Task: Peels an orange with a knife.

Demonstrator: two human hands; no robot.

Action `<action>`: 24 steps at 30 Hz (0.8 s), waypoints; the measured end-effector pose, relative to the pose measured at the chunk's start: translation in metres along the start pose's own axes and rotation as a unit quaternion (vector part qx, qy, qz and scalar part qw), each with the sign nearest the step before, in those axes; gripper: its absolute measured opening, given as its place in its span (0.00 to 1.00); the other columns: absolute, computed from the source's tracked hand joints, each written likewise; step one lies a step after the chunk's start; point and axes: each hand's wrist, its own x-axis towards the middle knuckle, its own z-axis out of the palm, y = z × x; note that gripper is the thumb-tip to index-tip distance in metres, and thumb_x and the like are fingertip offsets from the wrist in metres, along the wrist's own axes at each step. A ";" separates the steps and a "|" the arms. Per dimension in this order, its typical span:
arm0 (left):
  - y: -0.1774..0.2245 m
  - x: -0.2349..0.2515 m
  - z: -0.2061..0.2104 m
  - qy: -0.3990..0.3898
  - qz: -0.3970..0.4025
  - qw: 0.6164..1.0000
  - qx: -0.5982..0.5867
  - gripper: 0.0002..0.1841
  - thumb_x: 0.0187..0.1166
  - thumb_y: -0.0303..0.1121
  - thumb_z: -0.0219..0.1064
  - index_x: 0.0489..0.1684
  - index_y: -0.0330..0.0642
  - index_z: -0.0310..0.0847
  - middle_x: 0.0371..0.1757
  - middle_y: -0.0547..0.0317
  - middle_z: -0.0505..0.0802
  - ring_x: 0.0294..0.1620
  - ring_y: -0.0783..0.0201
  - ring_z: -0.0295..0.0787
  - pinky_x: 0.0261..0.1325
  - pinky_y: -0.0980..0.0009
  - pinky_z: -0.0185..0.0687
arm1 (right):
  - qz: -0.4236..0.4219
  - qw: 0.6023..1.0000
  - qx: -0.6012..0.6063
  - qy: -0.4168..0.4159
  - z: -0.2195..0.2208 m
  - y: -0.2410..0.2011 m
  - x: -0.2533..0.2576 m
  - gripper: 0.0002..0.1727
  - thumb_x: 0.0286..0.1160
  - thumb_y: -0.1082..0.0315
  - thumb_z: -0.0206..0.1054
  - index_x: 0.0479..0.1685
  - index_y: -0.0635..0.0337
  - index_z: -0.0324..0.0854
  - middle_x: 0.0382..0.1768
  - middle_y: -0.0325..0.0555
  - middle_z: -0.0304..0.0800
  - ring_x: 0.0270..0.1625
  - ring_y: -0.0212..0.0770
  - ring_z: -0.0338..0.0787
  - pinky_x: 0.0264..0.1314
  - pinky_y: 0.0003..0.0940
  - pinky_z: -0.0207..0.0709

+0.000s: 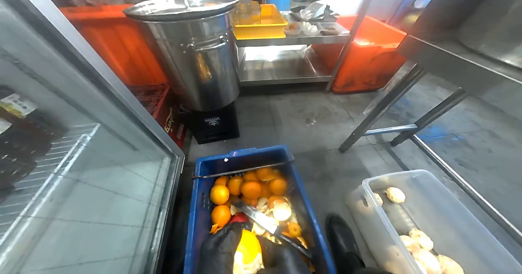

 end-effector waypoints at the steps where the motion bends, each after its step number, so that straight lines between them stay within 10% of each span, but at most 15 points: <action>1: 0.000 -0.001 0.000 0.000 0.003 1.000 0.011 0.13 0.82 0.29 0.61 0.30 0.39 0.91 0.30 0.67 0.93 0.36 0.76 0.89 0.48 0.73 0.86 | -0.007 1.000 0.000 0.003 0.000 0.002 0.001 0.16 0.63 0.70 0.74 0.52 0.63 0.87 0.35 0.45 0.92 0.34 0.36 0.90 0.41 0.37 0.86; 11: -0.003 0.000 0.000 -0.004 0.001 1.000 -0.028 0.16 0.83 0.29 0.55 0.33 0.37 0.91 0.33 0.61 0.94 0.39 0.70 0.92 0.50 0.68 0.89 | -0.037 0.999 0.008 0.034 0.000 0.004 0.000 0.10 0.65 0.73 0.69 0.44 0.65 0.88 0.26 0.42 0.89 0.23 0.33 0.86 0.30 0.33 0.84; 19: 0.028 -0.001 -0.011 0.023 -0.193 0.928 -0.316 0.22 0.94 0.41 0.37 0.48 0.42 0.78 0.38 0.48 0.93 0.35 0.54 0.94 0.25 0.61 0.89 | -0.102 0.966 -0.238 -0.024 -0.029 0.004 0.010 0.16 0.80 0.66 0.63 0.61 0.56 0.91 0.49 0.53 0.96 0.50 0.51 0.94 0.57 0.54 0.84; 22: 0.018 0.001 -0.010 0.049 -0.138 0.929 -0.341 0.22 0.95 0.39 0.36 0.52 0.38 0.77 0.41 0.47 0.92 0.43 0.55 0.93 0.39 0.60 0.91 | -0.027 0.959 -0.272 -0.072 -0.032 0.003 0.013 0.28 0.71 0.53 0.74 0.71 0.54 0.85 0.59 0.57 0.92 0.63 0.57 0.89 0.69 0.62 0.75; 24: 0.013 0.002 -0.005 0.076 -0.108 0.936 -0.327 0.21 0.95 0.37 0.38 0.58 0.35 0.76 0.45 0.47 0.90 0.47 0.56 0.91 0.46 0.60 0.90 | -0.015 0.978 -0.199 -0.064 -0.031 0.004 0.015 0.22 0.70 0.56 0.75 0.61 0.55 0.88 0.43 0.49 0.95 0.45 0.45 0.93 0.53 0.50 0.83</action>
